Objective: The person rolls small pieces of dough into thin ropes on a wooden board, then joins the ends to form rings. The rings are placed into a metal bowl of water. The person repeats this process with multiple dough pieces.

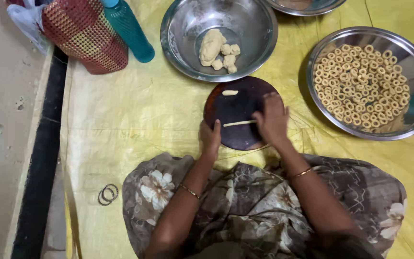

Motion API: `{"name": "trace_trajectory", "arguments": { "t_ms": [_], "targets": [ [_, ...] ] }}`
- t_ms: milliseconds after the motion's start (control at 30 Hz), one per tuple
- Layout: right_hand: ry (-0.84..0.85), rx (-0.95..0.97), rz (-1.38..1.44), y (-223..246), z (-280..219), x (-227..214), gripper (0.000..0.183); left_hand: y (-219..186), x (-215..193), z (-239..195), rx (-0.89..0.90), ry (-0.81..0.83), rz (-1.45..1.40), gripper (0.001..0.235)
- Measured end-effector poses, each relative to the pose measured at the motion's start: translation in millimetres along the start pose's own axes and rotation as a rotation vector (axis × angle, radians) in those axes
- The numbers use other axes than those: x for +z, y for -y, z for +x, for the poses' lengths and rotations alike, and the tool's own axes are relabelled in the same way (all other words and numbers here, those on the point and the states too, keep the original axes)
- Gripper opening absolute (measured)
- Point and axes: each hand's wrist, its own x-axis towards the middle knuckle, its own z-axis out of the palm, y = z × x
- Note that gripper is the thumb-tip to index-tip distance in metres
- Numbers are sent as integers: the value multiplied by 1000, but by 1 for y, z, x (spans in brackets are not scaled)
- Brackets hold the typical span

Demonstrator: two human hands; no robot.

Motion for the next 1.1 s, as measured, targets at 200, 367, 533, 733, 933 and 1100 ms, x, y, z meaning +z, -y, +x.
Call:
{"name": "trace_trajectory", "arguments": {
  "t_ms": [200, 367, 533, 733, 933, 1100],
  "targets": [
    [222, -213, -121, 52, -17, 28, 91, 20, -6, 6, 16, 45, -43, 76],
    [105, -184, -207, 57, 31, 58, 89, 51, 0, 39, 11, -54, 115, 79],
    [21, -63, -163, 53, 75, 60, 88, 58, 4, 54, 14, -63, 114, 78],
    [85, -36, -128, 54, 64, 61, 91, 34, 5, 46, -42, -27, 31, 65],
    [347, -285, -289, 51, -23, 41, 91, 21, 9, 38, -88, 21, -42, 50],
    [606, -381, -355, 52, -70, 14, 92, 18, 7, 40, -142, 47, -69, 54]
  ]
}}
